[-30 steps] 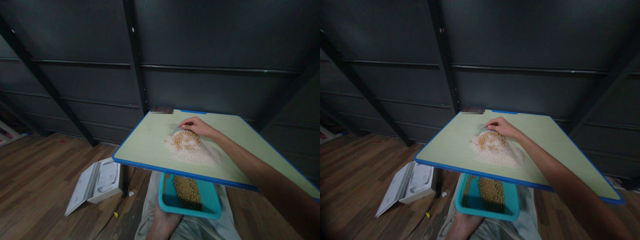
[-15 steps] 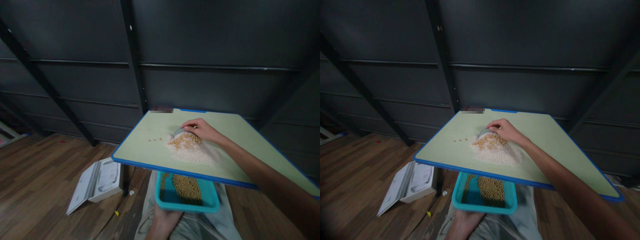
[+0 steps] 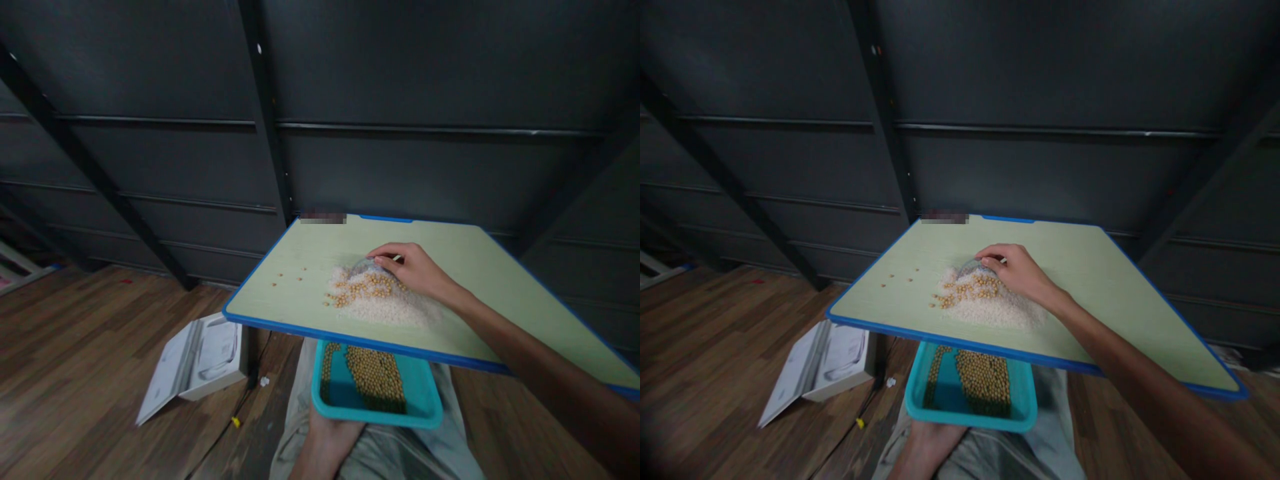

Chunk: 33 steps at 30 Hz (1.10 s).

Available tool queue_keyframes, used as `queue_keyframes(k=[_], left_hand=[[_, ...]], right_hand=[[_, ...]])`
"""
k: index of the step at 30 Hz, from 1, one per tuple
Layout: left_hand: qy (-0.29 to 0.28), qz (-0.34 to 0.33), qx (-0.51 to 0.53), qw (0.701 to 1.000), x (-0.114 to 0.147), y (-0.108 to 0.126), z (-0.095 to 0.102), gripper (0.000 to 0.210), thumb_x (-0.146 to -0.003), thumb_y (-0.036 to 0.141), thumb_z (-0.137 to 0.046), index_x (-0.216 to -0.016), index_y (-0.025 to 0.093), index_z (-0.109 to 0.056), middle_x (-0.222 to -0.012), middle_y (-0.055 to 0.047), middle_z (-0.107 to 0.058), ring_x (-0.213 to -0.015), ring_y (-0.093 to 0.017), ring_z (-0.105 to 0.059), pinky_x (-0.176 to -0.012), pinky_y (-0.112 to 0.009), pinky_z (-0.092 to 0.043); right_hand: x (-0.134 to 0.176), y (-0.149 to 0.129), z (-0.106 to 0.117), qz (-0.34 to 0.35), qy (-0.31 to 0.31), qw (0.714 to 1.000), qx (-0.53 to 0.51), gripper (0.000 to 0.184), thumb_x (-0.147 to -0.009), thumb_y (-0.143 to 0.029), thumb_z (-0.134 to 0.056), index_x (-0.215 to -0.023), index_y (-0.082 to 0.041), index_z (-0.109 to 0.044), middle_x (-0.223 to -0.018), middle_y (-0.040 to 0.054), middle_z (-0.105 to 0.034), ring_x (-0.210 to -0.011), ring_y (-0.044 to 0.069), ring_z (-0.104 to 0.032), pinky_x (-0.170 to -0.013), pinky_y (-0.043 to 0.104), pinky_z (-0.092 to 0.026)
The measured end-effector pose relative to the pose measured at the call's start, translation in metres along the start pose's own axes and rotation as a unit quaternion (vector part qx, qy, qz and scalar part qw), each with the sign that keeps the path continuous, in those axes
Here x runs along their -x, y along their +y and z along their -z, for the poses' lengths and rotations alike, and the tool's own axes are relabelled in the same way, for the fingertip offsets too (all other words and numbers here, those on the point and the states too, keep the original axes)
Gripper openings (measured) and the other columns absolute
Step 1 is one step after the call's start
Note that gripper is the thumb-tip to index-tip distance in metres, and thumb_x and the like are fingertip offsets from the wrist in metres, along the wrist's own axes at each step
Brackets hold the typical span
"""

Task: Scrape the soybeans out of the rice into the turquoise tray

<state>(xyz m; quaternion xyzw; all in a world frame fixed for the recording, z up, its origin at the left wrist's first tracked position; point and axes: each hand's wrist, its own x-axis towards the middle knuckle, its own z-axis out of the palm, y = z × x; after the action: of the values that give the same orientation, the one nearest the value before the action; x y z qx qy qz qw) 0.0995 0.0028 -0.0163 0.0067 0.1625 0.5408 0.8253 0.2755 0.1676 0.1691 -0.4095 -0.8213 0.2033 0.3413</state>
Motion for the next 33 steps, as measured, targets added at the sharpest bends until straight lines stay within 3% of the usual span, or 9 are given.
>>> queue_keyframes(k=[5,13,22,29,33], left_hand=[[-0.014,0.0,0.011,1.0,0.001,0.001,-0.012,0.038,-0.089,0.03,-0.052,-0.122,0.027,-0.069,-0.104,-0.003,-0.082,-0.12,-0.029,-0.065,-0.113,-0.05,-0.04],[-0.034,-0.008,0.014,0.999,0.003,0.001,-0.025,0.038,-0.09,0.035,-0.052,-0.125,0.03,-0.067,-0.127,-0.002,-0.074,-0.124,-0.029,-0.062,-0.113,-0.049,-0.04],[-0.059,-0.013,0.009,0.998,0.003,0.002,-0.027,0.037,-0.09,0.037,-0.053,-0.124,0.031,-0.067,-0.126,-0.001,-0.075,-0.13,-0.029,-0.057,-0.115,-0.05,-0.038],[-0.028,-0.008,0.011,1.0,0.005,0.001,-0.032,0.034,-0.088,0.034,-0.056,-0.117,0.029,-0.071,-0.122,-0.002,-0.076,-0.128,-0.029,-0.059,-0.116,-0.05,-0.037],[-0.039,-0.011,-0.005,0.999,0.004,0.002,-0.036,0.033,-0.086,0.033,-0.057,-0.115,0.027,-0.072,-0.119,-0.003,-0.077,-0.129,-0.029,-0.058,-0.117,-0.052,-0.036]], right_hand=[[0.007,-0.002,-0.001,0.001,0.017,1.0,0.005,0.02,-0.091,-0.023,-0.06,-0.101,-0.025,-0.078,-0.107,0.0073,-0.077,-0.097,0.025,-0.07,-0.084,0.04,-0.053],[0.02,-0.009,0.002,0.026,0.033,0.999,0.032,0.02,-0.093,-0.023,-0.06,-0.101,-0.026,-0.077,-0.103,0.006,-0.077,-0.094,0.024,-0.07,-0.082,0.039,-0.053],[0.037,-0.022,0.002,0.041,0.047,0.997,0.054,0.024,-0.096,-0.021,-0.055,-0.107,-0.029,-0.075,-0.108,0.004,-0.076,-0.098,0.023,-0.07,-0.089,0.04,-0.052],[0.044,-0.028,0.001,0.047,0.061,0.995,0.061,0.025,-0.097,-0.021,-0.054,-0.111,-0.029,-0.074,-0.108,0.0046,-0.075,-0.099,0.023,-0.068,-0.088,0.04,-0.052],[0.049,-0.03,0.001,0.052,0.078,0.993,0.065,0.026,-0.098,-0.02,-0.054,-0.114,-0.029,-0.073,-0.107,0.0048,-0.074,-0.098,0.023,-0.068,-0.087,0.04,-0.052]])
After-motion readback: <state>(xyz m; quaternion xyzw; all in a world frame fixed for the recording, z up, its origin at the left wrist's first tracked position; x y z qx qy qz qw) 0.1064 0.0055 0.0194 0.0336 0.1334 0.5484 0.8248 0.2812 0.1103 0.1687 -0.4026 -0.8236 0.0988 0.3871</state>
